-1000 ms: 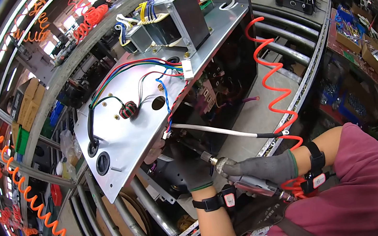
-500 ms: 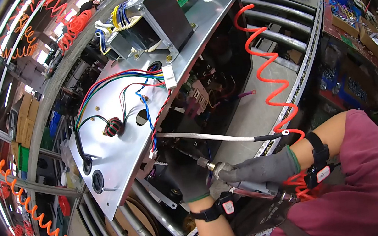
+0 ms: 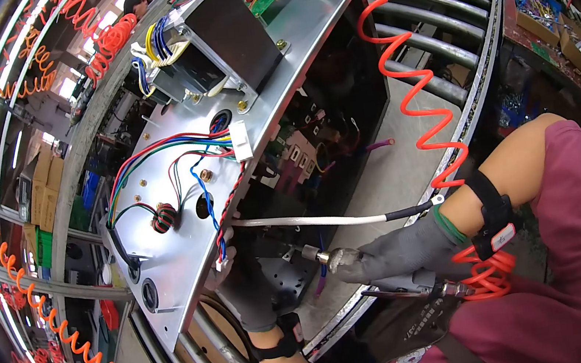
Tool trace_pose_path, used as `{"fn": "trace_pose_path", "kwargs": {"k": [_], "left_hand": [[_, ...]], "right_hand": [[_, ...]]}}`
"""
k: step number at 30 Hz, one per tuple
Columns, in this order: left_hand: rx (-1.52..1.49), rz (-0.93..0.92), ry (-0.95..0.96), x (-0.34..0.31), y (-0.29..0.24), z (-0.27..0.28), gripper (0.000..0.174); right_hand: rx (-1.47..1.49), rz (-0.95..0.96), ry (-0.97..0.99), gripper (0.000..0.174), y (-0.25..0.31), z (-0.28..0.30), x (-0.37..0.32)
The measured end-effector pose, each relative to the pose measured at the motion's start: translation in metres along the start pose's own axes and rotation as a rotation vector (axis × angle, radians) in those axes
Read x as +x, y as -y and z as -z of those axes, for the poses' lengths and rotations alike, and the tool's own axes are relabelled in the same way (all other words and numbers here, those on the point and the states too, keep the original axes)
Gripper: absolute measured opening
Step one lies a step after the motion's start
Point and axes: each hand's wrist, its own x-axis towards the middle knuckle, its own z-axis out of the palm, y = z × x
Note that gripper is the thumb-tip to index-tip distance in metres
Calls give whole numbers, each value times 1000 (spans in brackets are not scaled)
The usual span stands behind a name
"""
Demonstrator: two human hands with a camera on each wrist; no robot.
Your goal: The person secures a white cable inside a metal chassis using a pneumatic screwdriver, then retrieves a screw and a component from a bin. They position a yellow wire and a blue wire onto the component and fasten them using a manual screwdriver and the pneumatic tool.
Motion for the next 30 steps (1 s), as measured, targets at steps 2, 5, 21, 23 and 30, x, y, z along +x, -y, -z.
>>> {"fn": "trace_pose_path", "kwargs": {"k": [2, 5, 21, 23, 30], "left_hand": [[-116, 54, -15, 8, -13, 7, 34], [-247, 111, -10, 5, 5, 4, 25], [38, -83, 93, -10, 28, 11, 28], [73, 5, 115, -2, 2, 20, 29], [74, 44, -99, -3, -19, 11, 19]], "right_hand": [[11, -100, 38, 57, 2, -2, -1], [-192, 68, 42, 53, -34, 8, 36], [418, -25, -238, 58, -3, -44, -3], [313, -9, -211, 58, -12, -39, 0], [207, 13, -292, 31, -20, -46, 10]]}}
